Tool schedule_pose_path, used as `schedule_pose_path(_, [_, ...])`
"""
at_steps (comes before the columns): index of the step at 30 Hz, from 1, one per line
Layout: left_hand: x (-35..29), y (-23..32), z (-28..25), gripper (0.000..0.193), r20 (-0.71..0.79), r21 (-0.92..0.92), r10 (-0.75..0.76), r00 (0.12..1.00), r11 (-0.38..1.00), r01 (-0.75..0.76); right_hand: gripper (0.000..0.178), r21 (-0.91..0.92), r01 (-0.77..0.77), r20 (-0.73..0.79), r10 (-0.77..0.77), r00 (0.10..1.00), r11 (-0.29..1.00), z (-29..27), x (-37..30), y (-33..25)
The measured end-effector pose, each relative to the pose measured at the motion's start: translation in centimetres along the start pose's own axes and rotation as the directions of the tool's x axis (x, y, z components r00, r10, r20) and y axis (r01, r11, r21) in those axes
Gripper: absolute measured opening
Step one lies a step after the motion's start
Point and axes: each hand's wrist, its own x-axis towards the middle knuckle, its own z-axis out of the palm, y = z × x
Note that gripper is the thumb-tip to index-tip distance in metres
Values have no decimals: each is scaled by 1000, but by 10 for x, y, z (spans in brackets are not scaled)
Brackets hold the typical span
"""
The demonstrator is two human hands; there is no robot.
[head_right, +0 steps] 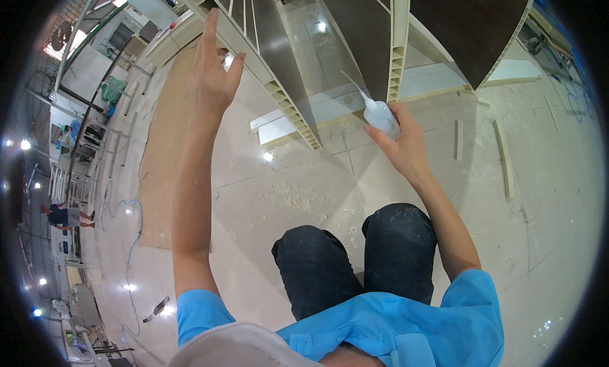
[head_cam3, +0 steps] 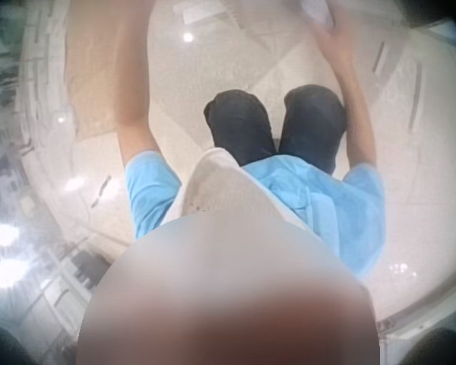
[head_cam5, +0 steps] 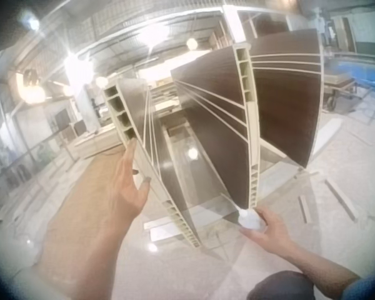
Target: The person kneels on the floor and applies glue from a bottle into the grooves of a large wooden panel. They then insert thin wooden strips into the glued grooves and press them into place.
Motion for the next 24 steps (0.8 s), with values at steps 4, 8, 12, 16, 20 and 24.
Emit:
schedule_pose_path(4, [-3, -1, 3, 94, -6, 2, -15, 1000, 1000, 15, 58, -33, -31, 2, 31, 1000, 999, 1, 0, -3])
schedule_pose_path(8, [3, -7, 9, 98, -60, -17, 121, 991, 992, -122, 59, -23, -30, 18, 31, 999, 999, 1, -4, -2])
schedule_pose_path(12, [10, -14, 24, 103, -99, -236, 154, 983, 956, -173, 59, -73, -116, -1, 116, 993, 991, 3, -6, 9])
schedule_pose_path(16, [0, -6, 18, 100, -108, -119, -8, 994, 993, -5, 58, 69, -69, -13, 70, 997, 995, 8, -1, 6])
schedule_pose_path(20, [-4, -2, 14, 96, -140, -52, 39, 989, 998, -47, 58, 61, 0, -62, 4, 998, 998, 0, 16, -10])
schedule_pose_path(24, [-5, 1, 15, 96, -131, -21, -37, 991, 999, 35, 58, 48, 136, -56, -134, 989, 989, -15, 40, -39])
